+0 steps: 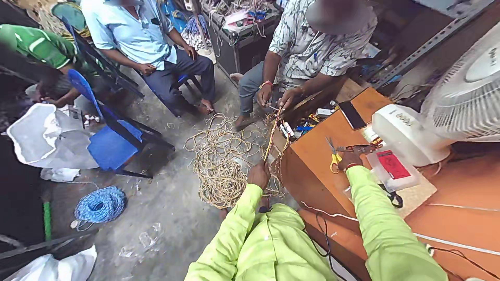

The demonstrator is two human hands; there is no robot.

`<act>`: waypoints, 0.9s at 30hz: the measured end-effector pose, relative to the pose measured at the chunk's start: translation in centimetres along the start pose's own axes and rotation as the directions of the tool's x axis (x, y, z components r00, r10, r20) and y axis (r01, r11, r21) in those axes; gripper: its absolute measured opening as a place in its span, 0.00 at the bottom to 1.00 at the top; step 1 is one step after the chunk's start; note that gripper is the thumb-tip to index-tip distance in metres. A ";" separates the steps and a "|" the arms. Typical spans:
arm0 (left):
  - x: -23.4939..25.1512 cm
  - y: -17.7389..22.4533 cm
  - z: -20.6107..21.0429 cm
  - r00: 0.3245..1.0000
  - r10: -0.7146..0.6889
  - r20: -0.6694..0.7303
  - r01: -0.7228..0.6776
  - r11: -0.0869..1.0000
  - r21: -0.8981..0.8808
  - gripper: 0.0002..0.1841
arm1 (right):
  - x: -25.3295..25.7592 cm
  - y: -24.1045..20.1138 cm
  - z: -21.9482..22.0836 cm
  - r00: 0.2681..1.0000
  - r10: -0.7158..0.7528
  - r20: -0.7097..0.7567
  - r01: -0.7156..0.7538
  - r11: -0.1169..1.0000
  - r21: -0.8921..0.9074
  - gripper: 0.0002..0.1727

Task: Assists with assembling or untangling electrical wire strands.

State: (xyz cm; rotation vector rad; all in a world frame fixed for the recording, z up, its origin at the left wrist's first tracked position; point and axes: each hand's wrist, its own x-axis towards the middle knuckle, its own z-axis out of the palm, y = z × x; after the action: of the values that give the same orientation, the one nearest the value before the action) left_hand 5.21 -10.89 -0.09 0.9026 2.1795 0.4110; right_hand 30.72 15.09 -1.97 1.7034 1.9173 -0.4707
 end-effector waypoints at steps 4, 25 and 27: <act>-0.1 -0.3 0.0 1.000 -0.015 0.004 0.015 1.000 0.002 0.23 | -1.9 -0.8 0.4 0.991 0.069 -0.118 -0.055 0.992 0.117 0.38; 1.5 -1.4 -2.6 0.996 -0.046 0.082 0.042 0.998 0.046 0.28 | -17.0 -2.0 26.1 0.895 -0.326 0.304 0.231 0.923 0.308 0.27; 1.9 -1.4 -2.8 0.994 -0.042 0.100 0.036 0.998 0.059 0.27 | -14.4 -1.5 29.6 0.905 -0.225 0.360 0.130 0.954 0.271 0.27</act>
State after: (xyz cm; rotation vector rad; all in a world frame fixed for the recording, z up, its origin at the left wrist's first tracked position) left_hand 1.54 -10.56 0.16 0.8914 2.1214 0.2793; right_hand 34.79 -13.86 -17.20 1.4389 1.7798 -1.0685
